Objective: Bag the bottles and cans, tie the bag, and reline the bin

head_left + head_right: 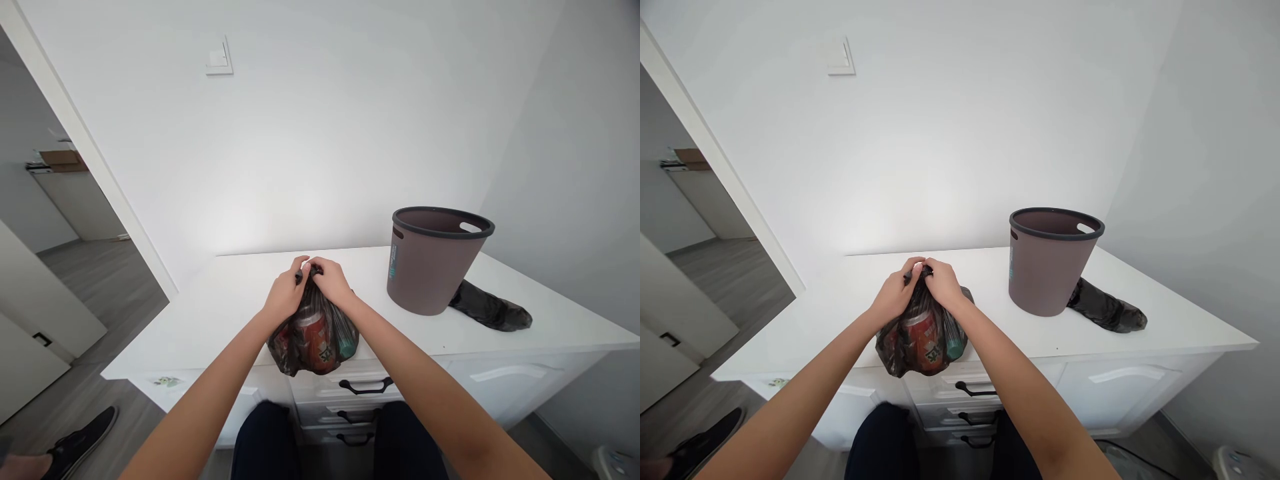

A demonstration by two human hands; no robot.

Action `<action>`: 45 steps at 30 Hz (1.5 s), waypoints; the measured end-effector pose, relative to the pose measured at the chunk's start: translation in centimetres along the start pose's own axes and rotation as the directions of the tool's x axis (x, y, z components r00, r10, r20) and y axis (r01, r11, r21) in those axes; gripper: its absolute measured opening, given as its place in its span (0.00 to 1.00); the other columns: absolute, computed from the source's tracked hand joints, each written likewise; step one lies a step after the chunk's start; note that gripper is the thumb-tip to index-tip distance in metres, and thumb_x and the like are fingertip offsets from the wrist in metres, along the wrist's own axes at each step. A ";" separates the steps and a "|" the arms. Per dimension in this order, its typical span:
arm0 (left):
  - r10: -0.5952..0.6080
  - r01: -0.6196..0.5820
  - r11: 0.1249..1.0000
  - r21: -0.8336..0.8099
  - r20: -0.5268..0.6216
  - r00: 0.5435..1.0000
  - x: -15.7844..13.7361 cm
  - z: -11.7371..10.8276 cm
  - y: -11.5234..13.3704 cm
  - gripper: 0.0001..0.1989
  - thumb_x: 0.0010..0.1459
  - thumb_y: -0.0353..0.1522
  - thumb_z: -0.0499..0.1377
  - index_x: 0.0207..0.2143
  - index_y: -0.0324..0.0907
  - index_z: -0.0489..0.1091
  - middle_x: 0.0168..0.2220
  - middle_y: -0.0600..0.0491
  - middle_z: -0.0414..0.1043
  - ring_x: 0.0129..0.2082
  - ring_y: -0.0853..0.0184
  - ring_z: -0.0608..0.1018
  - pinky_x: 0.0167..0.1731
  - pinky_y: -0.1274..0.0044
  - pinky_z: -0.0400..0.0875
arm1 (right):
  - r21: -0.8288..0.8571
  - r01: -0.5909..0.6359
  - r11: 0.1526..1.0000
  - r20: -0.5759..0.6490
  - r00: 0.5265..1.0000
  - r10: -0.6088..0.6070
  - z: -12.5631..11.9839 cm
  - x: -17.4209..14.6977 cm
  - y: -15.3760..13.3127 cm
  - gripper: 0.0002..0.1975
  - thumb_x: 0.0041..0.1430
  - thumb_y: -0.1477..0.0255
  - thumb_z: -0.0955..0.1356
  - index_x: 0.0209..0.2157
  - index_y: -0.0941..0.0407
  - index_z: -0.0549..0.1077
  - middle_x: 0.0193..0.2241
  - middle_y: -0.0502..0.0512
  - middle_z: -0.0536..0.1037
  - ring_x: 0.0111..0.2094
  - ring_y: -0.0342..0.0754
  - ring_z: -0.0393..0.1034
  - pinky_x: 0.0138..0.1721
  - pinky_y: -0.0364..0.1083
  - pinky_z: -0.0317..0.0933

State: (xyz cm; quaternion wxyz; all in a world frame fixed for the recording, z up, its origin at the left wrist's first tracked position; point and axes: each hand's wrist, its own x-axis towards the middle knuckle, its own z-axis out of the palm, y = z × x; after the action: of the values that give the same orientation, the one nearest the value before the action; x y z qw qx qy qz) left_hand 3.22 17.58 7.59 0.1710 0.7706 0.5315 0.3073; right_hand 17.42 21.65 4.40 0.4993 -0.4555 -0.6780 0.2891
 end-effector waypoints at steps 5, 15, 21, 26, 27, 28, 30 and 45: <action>-0.068 0.065 0.996 -0.063 -0.047 0.997 -0.1 1.6 -1.2 0.29 0.72 0.48 0.40 0.65 0.44 0.61 0.47 0.44 0.80 0.47 0.52 0.80 0.49 0.65 0.70 | 0.530 -0.180 0.829 0.070 0.983 0.169 -1.0 -1.1 -0.1 0.10 0.39 0.75 0.73 0.29 0.54 0.79 0.30 0.50 0.81 0.37 0.49 0.75 0.47 0.50 0.67; -0.013 0.008 0.998 -0.059 -0.089 0.996 -0.1 3.0 -1.9 0.27 0.72 0.49 0.40 0.61 0.48 0.66 0.52 0.46 0.79 0.51 0.55 0.80 0.51 0.65 0.71 | 0.724 -0.293 0.624 0.148 0.950 0.274 -2.4 -2.0 0.7 0.19 0.32 0.69 0.82 0.32 0.54 0.83 0.31 0.55 0.84 0.36 0.51 0.77 0.42 0.50 0.70; -0.040 0.028 0.995 -0.094 -0.130 0.991 0.5 2.2 -3.2 0.27 0.72 0.50 0.41 0.58 0.47 0.70 0.56 0.47 0.77 0.55 0.54 0.77 0.56 0.64 0.69 | 0.589 -0.173 0.790 -0.096 0.955 0.281 -3.0 -1.6 1.5 0.19 0.34 0.62 0.81 0.31 0.53 0.82 0.32 0.55 0.83 0.38 0.52 0.76 0.40 0.50 0.68; -0.043 0.022 0.988 -0.150 -0.140 0.989 0.2 0.9 -3.9 0.27 0.71 0.48 0.42 0.53 0.45 0.74 0.54 0.47 0.77 0.57 0.56 0.75 0.60 0.65 0.65 | 0.514 -0.092 0.853 -0.217 0.948 0.233 -4.0 -3.0 2.5 0.18 0.37 0.59 0.80 0.31 0.53 0.81 0.34 0.57 0.83 0.41 0.54 0.75 0.43 0.53 0.68; -0.046 0.025 0.987 -0.156 -0.130 0.991 0.1 0.8 -4.1 0.27 0.71 0.48 0.43 0.52 0.45 0.74 0.54 0.48 0.77 0.58 0.56 0.75 0.61 0.66 0.64 | 0.517 -0.089 0.851 -0.229 0.944 0.238 -4.1 -3.4 2.7 0.18 0.37 0.59 0.80 0.31 0.53 0.81 0.34 0.57 0.83 0.41 0.54 0.75 0.43 0.53 0.68; -0.049 0.030 0.985 -0.168 -0.113 0.992 0.0 0.7 -4.3 0.27 0.71 0.48 0.43 0.50 0.44 0.75 0.55 0.48 0.77 0.58 0.56 0.74 0.62 0.66 0.63 | 0.523 -0.088 0.848 -0.242 0.938 0.246 -4.3 -3.7 2.9 0.18 0.37 0.59 0.80 0.30 0.53 0.81 0.34 0.57 0.83 0.41 0.54 0.75 0.43 0.53 0.68; -0.073 0.054 0.978 -0.203 -0.085 0.994 -0.2 0.7 -4.7 0.28 0.70 0.49 0.43 0.46 0.43 0.76 0.52 0.47 0.78 0.56 0.56 0.75 0.60 0.67 0.64 | 0.540 -0.086 0.837 -0.267 0.926 0.267 -4.5 -4.2 3.1 0.17 0.36 0.60 0.80 0.30 0.53 0.81 0.33 0.56 0.82 0.39 0.53 0.74 0.42 0.53 0.67; 0.111 -0.112 0.993 -0.024 -0.063 0.992 -2.2 0.0 -5.0 0.15 0.62 0.47 0.58 0.38 0.46 0.73 0.41 0.52 0.76 0.41 0.60 0.76 0.42 0.71 0.68 | 0.726 -0.107 0.679 -0.250 0.879 0.406 -5.6 -5.0 5.2 0.19 0.29 0.64 0.83 0.28 0.54 0.83 0.31 0.52 0.80 0.34 0.45 0.70 0.42 0.47 0.68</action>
State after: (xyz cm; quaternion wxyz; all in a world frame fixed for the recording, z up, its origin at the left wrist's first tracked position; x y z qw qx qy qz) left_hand -0.91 17.42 3.94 0.1479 0.7869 0.4882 0.3471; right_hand 24.77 18.97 -0.17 0.7109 -0.3755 -0.3332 0.4925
